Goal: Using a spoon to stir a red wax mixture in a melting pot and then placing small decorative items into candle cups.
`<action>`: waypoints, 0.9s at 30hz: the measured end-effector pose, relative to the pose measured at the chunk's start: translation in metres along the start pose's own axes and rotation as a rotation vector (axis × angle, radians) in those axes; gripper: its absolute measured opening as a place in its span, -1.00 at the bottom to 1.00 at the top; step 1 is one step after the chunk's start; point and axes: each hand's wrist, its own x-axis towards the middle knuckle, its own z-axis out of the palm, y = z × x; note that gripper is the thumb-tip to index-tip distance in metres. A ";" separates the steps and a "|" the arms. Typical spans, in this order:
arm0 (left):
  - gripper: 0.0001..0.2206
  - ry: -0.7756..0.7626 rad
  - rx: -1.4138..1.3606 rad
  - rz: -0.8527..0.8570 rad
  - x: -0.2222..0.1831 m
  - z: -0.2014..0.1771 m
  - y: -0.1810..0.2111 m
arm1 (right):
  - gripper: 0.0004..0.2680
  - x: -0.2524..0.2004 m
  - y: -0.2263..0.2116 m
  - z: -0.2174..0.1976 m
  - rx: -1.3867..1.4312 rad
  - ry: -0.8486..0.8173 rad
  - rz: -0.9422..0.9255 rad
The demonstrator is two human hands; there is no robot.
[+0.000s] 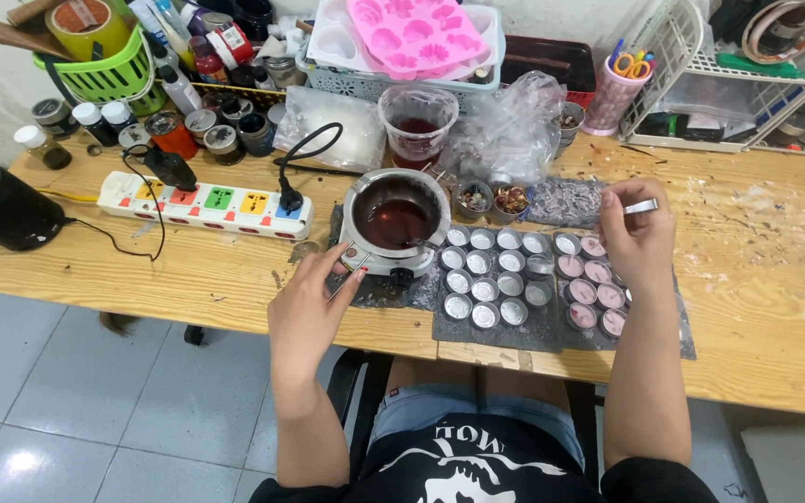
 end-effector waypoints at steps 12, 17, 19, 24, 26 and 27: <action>-0.58 0.021 0.022 0.022 -0.001 0.003 -0.001 | -0.85 -0.043 0.029 -0.021 -0.129 -0.143 0.116; -0.59 0.033 0.034 0.024 -0.002 0.005 0.001 | -0.95 -0.050 0.025 -0.010 -0.506 -0.258 -0.174; -0.59 0.034 0.036 0.017 -0.002 0.005 0.002 | -0.92 -0.047 0.018 -0.004 -0.595 -0.293 -0.312; -0.59 0.050 0.032 0.031 -0.003 0.007 0.001 | -0.79 -0.045 0.015 0.005 -0.580 -0.349 -0.352; -0.59 0.031 0.051 0.006 -0.001 0.008 0.000 | -0.80 -0.043 0.024 0.003 -0.603 -0.388 -0.332; -0.58 0.012 0.069 -0.020 -0.001 0.008 -0.001 | -0.80 -0.042 0.029 0.003 -0.627 -0.430 -0.313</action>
